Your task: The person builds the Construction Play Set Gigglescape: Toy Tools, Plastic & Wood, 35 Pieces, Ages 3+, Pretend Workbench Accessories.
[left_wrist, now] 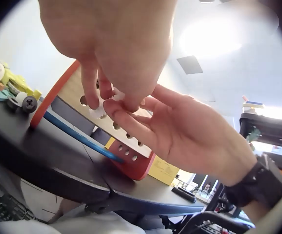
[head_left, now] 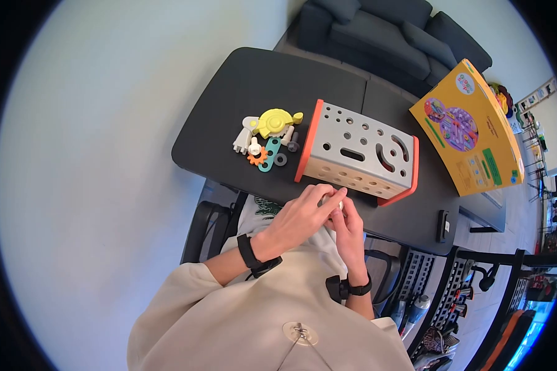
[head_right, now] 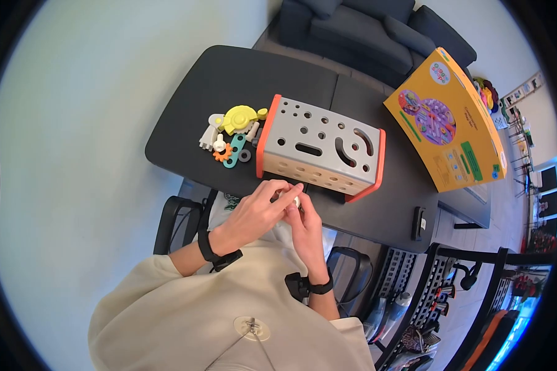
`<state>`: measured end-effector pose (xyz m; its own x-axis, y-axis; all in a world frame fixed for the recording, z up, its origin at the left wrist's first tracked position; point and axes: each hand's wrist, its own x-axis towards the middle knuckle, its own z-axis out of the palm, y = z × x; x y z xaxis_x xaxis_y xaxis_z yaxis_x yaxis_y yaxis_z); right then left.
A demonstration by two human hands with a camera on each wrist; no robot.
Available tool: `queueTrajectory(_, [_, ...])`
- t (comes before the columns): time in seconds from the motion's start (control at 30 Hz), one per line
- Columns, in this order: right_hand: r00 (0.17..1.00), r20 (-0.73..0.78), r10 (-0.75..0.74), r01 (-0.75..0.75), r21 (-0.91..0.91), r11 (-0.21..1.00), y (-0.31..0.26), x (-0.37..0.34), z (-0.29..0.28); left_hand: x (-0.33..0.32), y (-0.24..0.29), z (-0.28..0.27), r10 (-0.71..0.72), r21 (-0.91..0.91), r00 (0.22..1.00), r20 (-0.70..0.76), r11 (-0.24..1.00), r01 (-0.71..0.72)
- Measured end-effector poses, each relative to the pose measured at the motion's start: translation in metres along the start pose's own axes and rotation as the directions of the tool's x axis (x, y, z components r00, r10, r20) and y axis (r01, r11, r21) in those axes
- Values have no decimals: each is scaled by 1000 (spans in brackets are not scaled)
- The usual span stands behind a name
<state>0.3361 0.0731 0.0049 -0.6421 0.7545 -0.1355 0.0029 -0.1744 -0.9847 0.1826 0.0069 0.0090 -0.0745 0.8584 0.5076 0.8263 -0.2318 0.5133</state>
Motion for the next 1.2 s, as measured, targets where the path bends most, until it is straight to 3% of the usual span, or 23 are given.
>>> queueTrajectory(0.17, [1000, -16, -25, 25, 25, 999, 5, -1, 0, -2, 1, -1, -19, -72, 1000, -16, 997, 18])
queueTrajectory(0.23, [1000, -21, -21, 21, 10, 1000, 6, -1, -2, -4, -1, 2, -118, -193, 991, -67, 976, 103])
queueTrajectory(0.37, [997, -58, -43, 44, 9, 999, -2, -4, 4, -7, -3, -3, -157, -270, 987, -39, 953, 141])
queueTrajectory(0.43, [995, -70, -70, 64, -86, 994, -5, -3, 4, -7, -2, -7, -204, -324, 979, -28, 928, 184])
queueTrajectory(0.57, [994, -84, -74, 70, -44, 997, -6, -7, -2, -9, -3, -16, -275, -389, 961, -8, 887, 250])
queueTrajectory(0.63, [974, -119, -193, 165, -214, 963, -18, -12, -12, -12, -13, -22, -358, -534, 934, 5, 788, 306])
queueTrajectory(0.67, [954, -178, -241, 201, -216, 955, -25, -15, -16, -9, -17, -28, -430, -675, 903, -15, 671, 308])
queueTrajectory(0.7, [931, -230, -285, 210, -303, 930, -32, -18, -24, -7, -29, -30, -456, -753, 885, -93, 614, 237])
queueTrajectory(0.77, [871, -307, -382, 265, -361, 894, -38, -19, -43, 0, -55, -42, -534, -765, 822, -198, 608, 211])
queueTrajectory(0.83, [765, -333, -550, 304, -567, 766, -43, -17, -58, 15, -70, -58, -716, -869, 695, -66, 384, 313])
queueTrajectory(0.87, [749, -333, -573, 278, -626, 728, -46, -18, -65, 23, -84, -55, -713, -879, 696, -85, 382, 284])
queueTrajectory(1.0, [698, -397, -595, 203, -687, 697, -37, -10, -95, 59, -126, -27, -731, -963, 682, -13, 193, 189])
queueTrajectory(1.2, [807, -391, -443, 159, -578, 800, -24, -2, -110, 85, -140, -7, -694, -959, 716, 75, 148, 244])
